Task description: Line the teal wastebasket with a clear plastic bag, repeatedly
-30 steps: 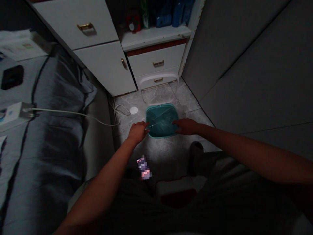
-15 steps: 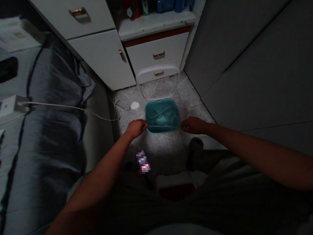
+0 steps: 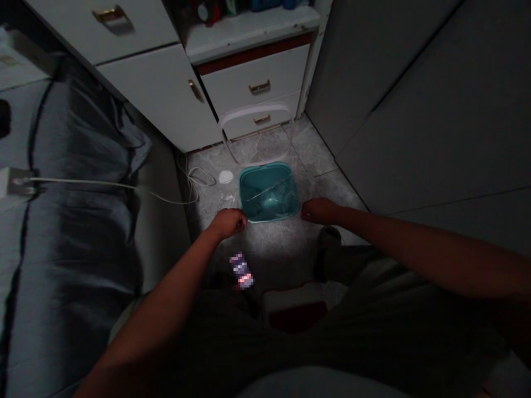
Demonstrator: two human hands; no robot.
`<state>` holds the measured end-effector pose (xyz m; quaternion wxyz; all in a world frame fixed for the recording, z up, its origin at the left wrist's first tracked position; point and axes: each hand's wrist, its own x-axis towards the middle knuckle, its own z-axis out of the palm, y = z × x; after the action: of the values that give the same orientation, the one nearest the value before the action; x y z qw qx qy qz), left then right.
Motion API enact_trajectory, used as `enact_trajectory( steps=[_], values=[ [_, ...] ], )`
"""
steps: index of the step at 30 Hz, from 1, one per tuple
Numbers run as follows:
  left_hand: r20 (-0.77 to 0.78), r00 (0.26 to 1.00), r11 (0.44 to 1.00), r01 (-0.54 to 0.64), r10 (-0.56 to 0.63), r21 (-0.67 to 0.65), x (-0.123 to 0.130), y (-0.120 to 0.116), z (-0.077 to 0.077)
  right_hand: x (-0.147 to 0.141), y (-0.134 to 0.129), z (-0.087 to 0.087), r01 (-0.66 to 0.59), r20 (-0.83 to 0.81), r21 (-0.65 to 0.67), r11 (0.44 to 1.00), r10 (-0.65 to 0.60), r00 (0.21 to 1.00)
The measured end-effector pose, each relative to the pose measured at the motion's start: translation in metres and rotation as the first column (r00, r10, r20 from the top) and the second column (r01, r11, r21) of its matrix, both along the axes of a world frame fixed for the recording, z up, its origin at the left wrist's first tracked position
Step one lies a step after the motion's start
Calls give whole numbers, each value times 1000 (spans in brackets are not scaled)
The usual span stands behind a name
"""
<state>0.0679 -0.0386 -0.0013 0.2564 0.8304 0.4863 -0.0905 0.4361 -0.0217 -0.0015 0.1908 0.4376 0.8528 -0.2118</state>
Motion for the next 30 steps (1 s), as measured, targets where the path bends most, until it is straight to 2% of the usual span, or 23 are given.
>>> enact_trajectory(
  steps=[4,8,12,15,18,21,23,25,28,30],
  values=[
    [-65,996,998,-54,55,24,2,2,-2,-3,5,-2,63,55,63,996,-66,996],
    [-152,981,991,-112,122,76,3,2,-2,-2,11,-1,169,36,112,979,-174,984],
    [-129,967,975,-216,221,56,3,5,9,3,25,1,315,-60,71,946,-311,948],
    [-68,934,933,-340,350,118,4,10,22,4,41,6,478,-158,-41,878,-478,864],
    [22,884,860,-460,467,220,6,14,29,1,54,11,605,-264,-125,786,-614,744],
    [96,861,825,-507,499,252,5,19,25,-6,62,14,711,-347,-165,684,-715,607],
    [100,870,831,-491,482,262,2,23,20,-11,67,13,737,-367,-192,648,-744,558],
    [70,885,846,-460,460,268,-2,30,15,-16,73,11,722,-366,-183,667,-728,580],
    [34,901,864,-426,433,268,-9,45,6,-22,85,7,658,-327,-77,749,-643,693],
    [69,900,863,-434,431,260,-12,58,-1,-26,93,5,603,-282,33,797,-571,771]
  ],
)
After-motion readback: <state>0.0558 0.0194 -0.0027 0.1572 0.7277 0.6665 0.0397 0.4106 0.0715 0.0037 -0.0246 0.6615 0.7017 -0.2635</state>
